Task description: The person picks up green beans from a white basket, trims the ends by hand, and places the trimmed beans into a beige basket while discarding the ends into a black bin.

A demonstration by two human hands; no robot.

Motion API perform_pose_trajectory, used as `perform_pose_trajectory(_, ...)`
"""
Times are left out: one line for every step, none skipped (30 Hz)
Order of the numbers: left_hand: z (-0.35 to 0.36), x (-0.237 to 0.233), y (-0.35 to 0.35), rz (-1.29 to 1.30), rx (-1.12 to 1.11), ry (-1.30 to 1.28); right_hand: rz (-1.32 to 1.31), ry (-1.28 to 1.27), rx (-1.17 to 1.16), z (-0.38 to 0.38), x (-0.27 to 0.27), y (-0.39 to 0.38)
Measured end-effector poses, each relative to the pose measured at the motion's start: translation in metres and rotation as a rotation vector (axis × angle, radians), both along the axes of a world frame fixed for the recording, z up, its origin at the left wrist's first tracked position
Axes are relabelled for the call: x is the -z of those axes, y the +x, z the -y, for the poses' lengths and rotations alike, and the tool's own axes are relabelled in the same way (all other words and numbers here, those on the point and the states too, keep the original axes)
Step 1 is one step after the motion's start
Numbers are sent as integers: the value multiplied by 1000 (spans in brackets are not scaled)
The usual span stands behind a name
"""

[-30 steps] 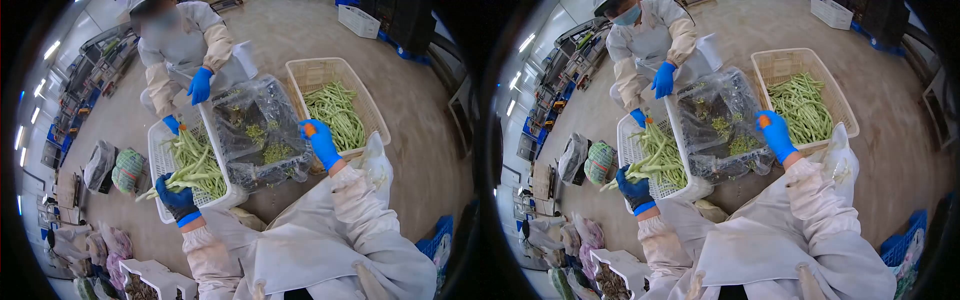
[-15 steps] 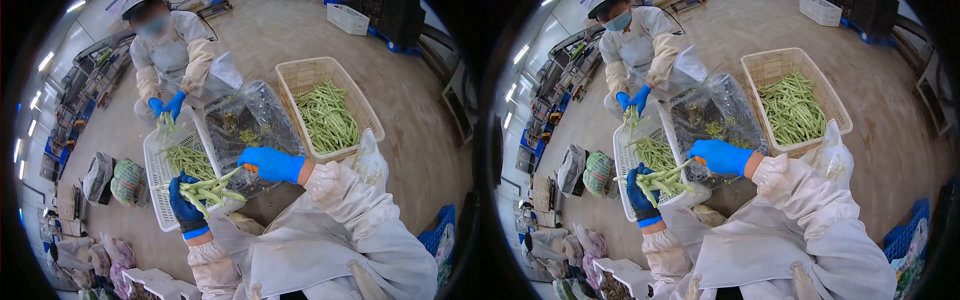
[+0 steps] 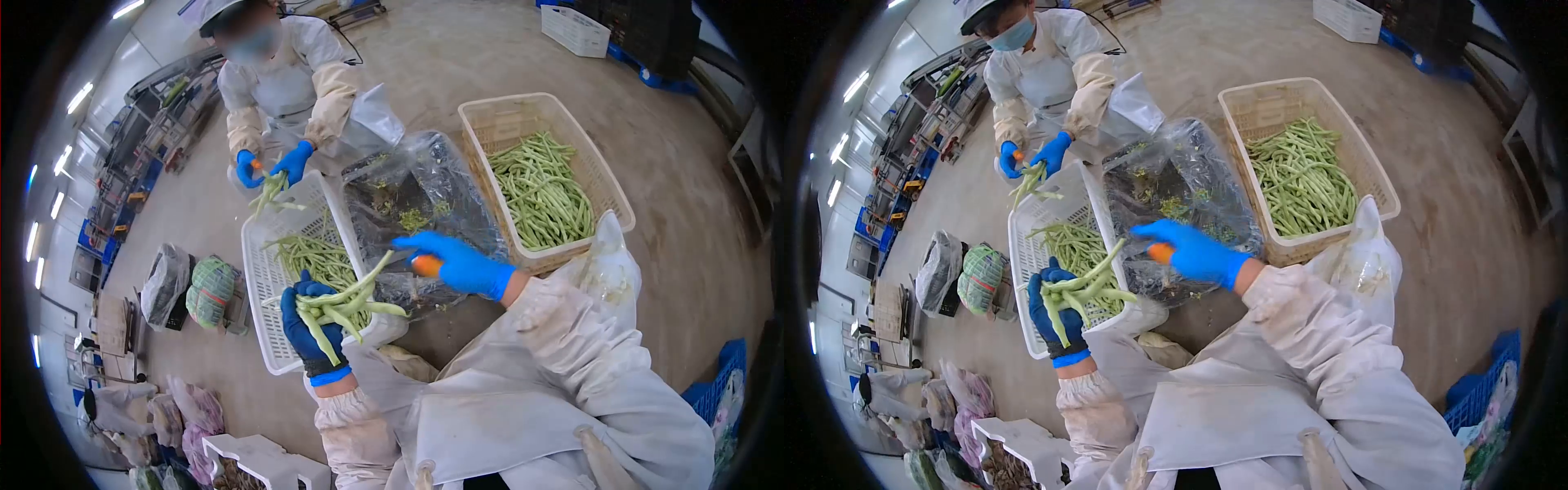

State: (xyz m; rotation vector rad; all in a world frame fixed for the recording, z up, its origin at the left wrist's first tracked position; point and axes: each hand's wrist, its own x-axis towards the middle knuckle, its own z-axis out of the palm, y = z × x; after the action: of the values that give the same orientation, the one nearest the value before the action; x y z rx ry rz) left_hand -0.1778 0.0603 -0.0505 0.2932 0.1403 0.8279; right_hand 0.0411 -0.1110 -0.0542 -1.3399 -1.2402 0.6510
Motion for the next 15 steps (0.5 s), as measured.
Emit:
perform_pose_trajectory(6,-1,4,6,16,-36,-185,-91,-152,-3,-12,-12)
perform_pose_trajectory(12,-3,8,11,30,-73,-189,-92,-147,-8,-13,-20)
perform_pose_trajectory(16,-2,9,8,34,-72,-138,-58,-199,-13,-14,-27)
perform_pose_trajectory(19,-2,10,-7,-2,-79,-85,-22,-253,-15,-14,-31)
perform_pose_trajectory(19,-3,10,-20,-40,-84,-54,32,-232,-14,-14,-33)
perform_pose_trajectory(16,-2,8,-18,-42,-82,-53,34,-235,-11,-15,-32)
perform_pose_trajectory(12,0,7,-49,-56,-63,-3,-57,-234,-5,-23,-32)
perform_pose_trajectory(10,2,5,-80,-68,-46,47,-150,-231,-1,-27,-33)
perform_pose_trajectory(9,4,5,-81,-67,-48,46,-152,-231,-1,-26,-34)
perform_pose_trajectory(10,4,5,-75,-64,-26,101,-136,-210,-1,-26,-35)
perform_pose_trajectory(10,3,6,-68,-59,-4,158,-119,-189,0,-25,-36)
perform_pose_trajectory(11,3,6,-67,-58,-5,159,-120,-188,0,-24,-36)
perform_pose_trajectory(13,2,7,-83,-54,25,271,-102,-171,1,-23,-36)
perform_pose_trajectory(15,1,8,-98,-50,56,382,-82,-155,1,-21,-35)
perform_pose_trajectory(16,-1,8,-97,-52,58,384,-80,-156,1,-19,-36)
